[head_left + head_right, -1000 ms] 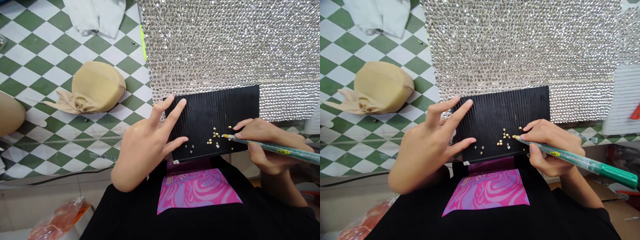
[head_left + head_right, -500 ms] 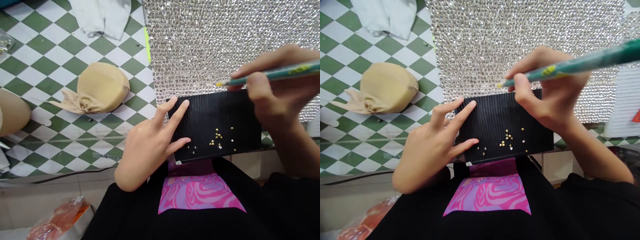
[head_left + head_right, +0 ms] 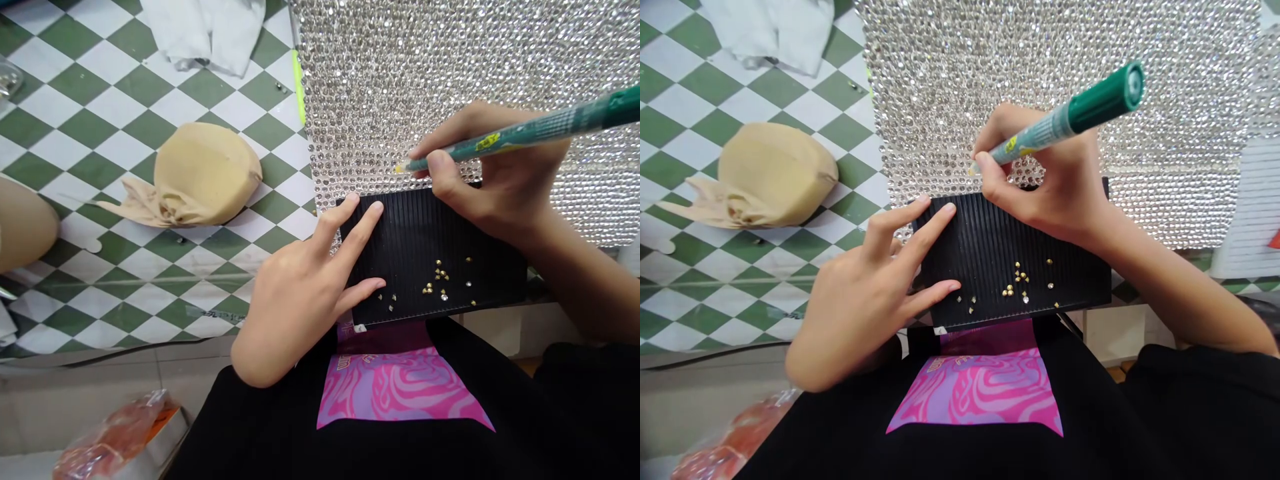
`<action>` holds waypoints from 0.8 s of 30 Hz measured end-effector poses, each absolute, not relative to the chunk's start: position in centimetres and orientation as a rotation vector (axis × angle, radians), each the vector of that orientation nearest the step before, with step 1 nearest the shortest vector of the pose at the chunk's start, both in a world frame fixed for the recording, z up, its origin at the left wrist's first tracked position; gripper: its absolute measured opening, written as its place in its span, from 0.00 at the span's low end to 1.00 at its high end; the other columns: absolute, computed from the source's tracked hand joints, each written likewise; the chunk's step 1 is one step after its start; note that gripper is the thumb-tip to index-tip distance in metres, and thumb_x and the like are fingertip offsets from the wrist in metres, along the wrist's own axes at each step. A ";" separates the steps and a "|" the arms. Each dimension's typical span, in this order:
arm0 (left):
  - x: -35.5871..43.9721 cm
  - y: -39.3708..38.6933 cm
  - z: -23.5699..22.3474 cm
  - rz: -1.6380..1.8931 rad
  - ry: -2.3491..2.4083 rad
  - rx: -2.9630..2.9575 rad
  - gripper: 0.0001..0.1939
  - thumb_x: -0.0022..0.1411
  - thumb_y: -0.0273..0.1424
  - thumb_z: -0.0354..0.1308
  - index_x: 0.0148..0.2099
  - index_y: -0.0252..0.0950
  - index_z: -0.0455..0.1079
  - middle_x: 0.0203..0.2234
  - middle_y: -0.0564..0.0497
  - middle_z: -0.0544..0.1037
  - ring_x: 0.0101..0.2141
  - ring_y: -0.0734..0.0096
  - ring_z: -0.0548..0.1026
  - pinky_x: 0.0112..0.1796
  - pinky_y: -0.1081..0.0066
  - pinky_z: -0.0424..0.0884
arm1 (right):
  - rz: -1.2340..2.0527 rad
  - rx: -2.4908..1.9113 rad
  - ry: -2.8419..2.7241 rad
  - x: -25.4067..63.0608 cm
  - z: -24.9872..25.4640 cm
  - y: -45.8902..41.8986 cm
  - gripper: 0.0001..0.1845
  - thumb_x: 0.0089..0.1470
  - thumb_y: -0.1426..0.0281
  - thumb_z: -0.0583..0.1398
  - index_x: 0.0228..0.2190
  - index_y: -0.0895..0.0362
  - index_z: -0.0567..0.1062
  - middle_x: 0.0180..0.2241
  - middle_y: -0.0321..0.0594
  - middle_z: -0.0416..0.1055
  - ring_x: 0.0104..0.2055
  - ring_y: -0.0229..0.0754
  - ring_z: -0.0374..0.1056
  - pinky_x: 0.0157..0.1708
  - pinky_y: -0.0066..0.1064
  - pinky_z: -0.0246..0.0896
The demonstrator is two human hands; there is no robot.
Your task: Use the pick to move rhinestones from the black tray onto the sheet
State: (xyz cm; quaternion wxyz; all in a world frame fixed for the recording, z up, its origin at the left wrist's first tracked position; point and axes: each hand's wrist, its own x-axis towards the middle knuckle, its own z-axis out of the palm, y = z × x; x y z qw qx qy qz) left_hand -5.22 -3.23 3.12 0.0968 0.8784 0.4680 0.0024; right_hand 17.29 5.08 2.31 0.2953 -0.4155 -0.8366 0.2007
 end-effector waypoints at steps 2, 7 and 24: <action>-5.2 -3.3 3.2 -0.004 1.388 2.600 0.33 0.69 0.39 0.56 0.71 0.36 0.54 0.61 0.35 0.69 0.35 0.63 0.80 0.32 0.64 0.76 | 0.520 -1.108 -2.235 17.2 2.4 5.1 0.07 0.61 0.72 0.57 0.30 0.55 0.73 0.29 0.36 0.75 0.30 0.34 0.70 0.32 0.29 0.69; -5.3 -3.3 3.0 -0.018 1.401 2.589 0.33 0.70 0.40 0.54 0.72 0.38 0.53 0.60 0.35 0.69 0.34 0.64 0.79 0.31 0.65 0.76 | 0.406 -1.089 -2.186 18.0 2.9 4.1 0.07 0.60 0.75 0.58 0.31 0.55 0.74 0.31 0.38 0.76 0.30 0.36 0.70 0.32 0.32 0.70; -5.3 -3.3 3.0 -0.016 1.401 2.609 0.35 0.67 0.39 0.57 0.71 0.37 0.53 0.62 0.34 0.68 0.32 0.63 0.80 0.27 0.62 0.75 | 0.722 -1.069 -2.125 21.5 3.6 -4.9 0.17 0.45 0.83 0.58 0.35 0.52 0.75 0.23 0.33 0.66 0.25 0.36 0.65 0.32 0.37 0.75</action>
